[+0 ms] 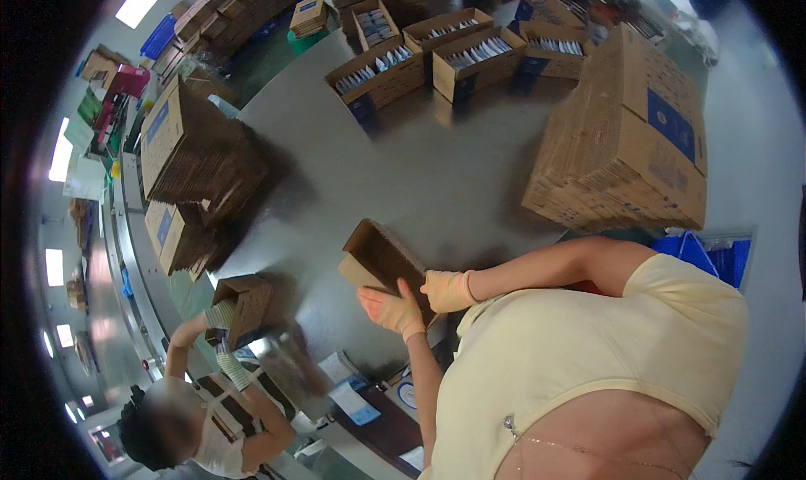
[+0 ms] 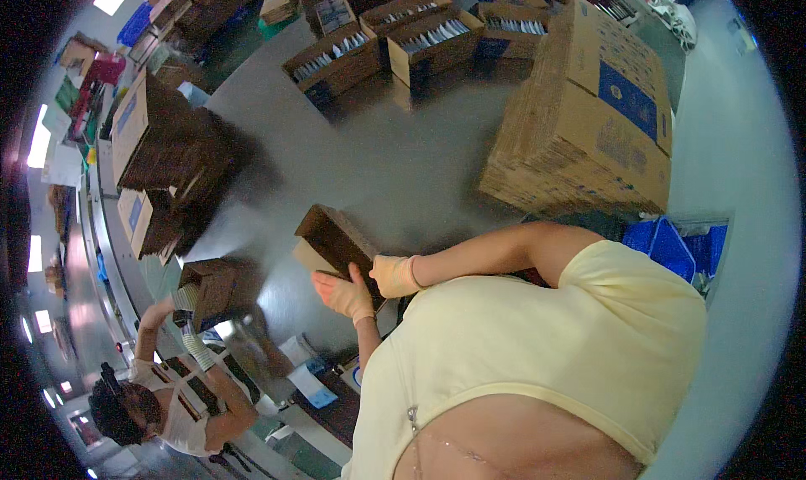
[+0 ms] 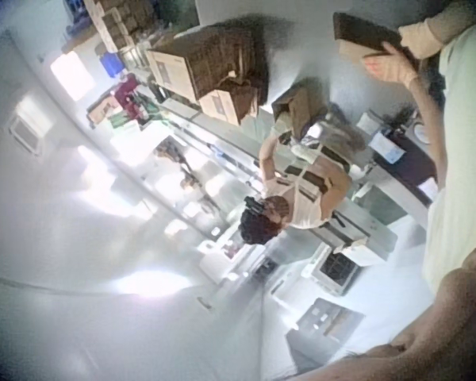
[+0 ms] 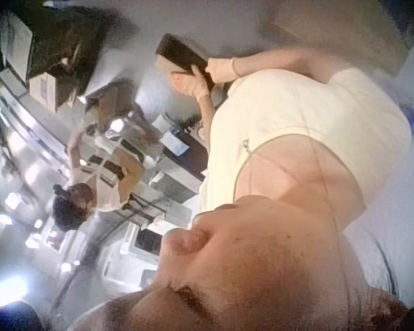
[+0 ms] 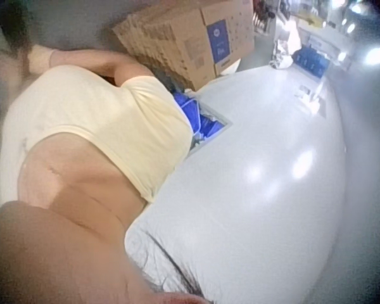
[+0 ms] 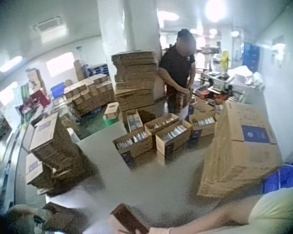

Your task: The person repeatedly picks up small blue and white packets from a table and places them into brown cardboard boxes. They then close the boxes and move them aside, continuing the process with new boxes and packets.

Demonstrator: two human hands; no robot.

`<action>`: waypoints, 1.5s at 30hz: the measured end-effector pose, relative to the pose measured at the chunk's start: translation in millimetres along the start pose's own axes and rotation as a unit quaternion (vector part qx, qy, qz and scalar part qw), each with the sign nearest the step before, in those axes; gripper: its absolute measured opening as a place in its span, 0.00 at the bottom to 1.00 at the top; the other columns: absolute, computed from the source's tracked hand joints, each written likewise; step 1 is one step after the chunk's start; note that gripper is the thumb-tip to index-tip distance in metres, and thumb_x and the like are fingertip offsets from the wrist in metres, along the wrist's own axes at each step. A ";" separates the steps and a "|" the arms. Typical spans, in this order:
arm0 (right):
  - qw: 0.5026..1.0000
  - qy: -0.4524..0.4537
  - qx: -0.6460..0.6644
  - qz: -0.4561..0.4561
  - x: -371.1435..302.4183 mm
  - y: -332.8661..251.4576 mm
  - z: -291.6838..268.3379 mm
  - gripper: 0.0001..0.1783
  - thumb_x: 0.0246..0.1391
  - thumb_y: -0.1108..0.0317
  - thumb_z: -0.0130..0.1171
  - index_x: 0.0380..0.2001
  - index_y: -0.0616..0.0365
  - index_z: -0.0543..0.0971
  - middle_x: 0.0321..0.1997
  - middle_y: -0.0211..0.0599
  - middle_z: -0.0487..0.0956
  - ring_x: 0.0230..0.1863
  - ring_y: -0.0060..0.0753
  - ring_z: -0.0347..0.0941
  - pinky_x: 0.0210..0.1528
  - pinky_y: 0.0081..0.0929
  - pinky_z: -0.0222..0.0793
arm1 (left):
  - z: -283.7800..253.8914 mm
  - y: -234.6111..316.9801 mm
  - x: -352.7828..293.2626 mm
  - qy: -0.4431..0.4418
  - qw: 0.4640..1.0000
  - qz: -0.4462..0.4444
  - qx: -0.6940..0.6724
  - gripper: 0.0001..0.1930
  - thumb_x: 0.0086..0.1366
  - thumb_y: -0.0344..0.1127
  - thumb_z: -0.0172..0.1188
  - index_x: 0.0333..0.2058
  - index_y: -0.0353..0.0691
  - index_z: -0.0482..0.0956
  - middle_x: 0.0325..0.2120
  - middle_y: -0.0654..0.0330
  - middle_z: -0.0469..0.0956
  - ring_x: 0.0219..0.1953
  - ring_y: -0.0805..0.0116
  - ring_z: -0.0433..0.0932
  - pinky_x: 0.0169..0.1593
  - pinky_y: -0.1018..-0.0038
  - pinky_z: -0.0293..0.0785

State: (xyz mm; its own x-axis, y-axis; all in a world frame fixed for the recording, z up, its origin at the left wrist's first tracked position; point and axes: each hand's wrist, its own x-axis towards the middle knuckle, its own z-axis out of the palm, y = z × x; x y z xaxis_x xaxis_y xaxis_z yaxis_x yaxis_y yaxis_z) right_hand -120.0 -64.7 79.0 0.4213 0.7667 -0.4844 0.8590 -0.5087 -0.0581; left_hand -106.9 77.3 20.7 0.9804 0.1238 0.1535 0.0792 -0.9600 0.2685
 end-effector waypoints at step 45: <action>0.995 -0.049 0.013 0.081 5.6 -12.5 -30.6 0.23 0.59 0.43 0.45 0.36 0.48 0.81 0.31 0.31 0.81 0.43 0.34 0.74 0.40 0.35 0.69 | -32.4 -165.2 -230.1 0.033 0.995 -0.092 0.017 0.28 0.45 0.43 0.70 0.44 0.45 0.66 0.44 0.55 0.70 0.46 0.50 0.70 0.46 0.56 0.65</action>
State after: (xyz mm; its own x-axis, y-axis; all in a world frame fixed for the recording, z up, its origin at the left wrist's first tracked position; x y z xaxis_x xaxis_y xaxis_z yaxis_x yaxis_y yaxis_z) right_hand -119.5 -42.1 103.8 0.5220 0.6331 -0.5716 0.7741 -0.6330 0.0058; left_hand -351.4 215.5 -28.2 0.9347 0.3134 0.1675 0.2631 -0.9272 0.2664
